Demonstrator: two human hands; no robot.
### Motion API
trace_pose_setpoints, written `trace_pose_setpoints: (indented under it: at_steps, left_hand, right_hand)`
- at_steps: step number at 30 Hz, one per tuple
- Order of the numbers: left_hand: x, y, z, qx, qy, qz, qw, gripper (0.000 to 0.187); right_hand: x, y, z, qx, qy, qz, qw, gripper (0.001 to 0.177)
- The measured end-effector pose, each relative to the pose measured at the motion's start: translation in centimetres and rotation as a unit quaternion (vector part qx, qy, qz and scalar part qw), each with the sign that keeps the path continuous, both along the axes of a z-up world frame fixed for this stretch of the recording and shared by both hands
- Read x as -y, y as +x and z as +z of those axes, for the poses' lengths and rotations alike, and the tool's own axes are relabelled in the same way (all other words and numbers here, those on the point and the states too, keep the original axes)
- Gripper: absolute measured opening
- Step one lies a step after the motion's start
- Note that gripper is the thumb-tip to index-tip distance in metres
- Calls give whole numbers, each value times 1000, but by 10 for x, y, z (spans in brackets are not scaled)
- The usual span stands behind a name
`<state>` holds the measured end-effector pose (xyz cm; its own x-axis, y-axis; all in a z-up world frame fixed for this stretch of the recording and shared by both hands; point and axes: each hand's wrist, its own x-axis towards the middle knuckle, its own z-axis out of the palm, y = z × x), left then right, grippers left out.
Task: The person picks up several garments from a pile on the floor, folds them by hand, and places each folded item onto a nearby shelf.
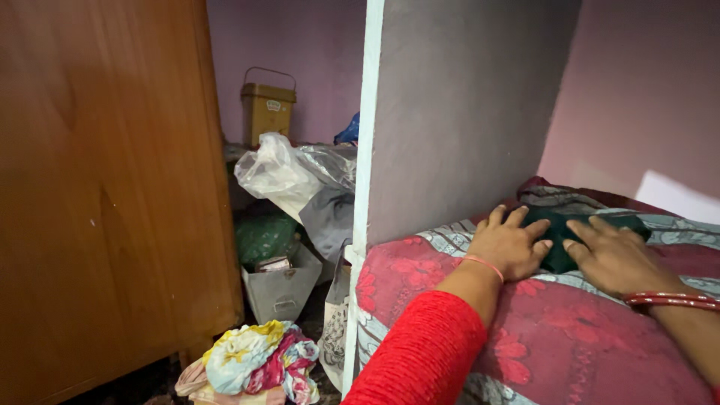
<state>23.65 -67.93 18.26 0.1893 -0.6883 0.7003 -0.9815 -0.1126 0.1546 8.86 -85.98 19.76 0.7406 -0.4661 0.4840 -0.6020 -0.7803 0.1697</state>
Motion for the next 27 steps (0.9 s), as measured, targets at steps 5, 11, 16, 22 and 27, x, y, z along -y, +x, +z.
trace_pose_setpoints:
  at_steps: [5,11,16,22,27]
  left_hand:
    - [-7,-2,5,-40,121,7,992,56]
    - [-2,3,10,-58,197,15,979,57]
    - [-3,4,11,-56,214,10,975,57]
    - [15,17,11,-40,235,3,971,56]
    - [18,31,4,-102,166,-59,979,60]
  right_hand:
    - [4,11,-6,-38,56,-26,997,68]
    - [53,25,-22,-136,70,-8,988,69]
    - [68,27,-23,-157,42,11,987,67]
    - [24,24,6,-113,82,45,989,63]
    - [-58,25,38,-132,64,44,988,61]
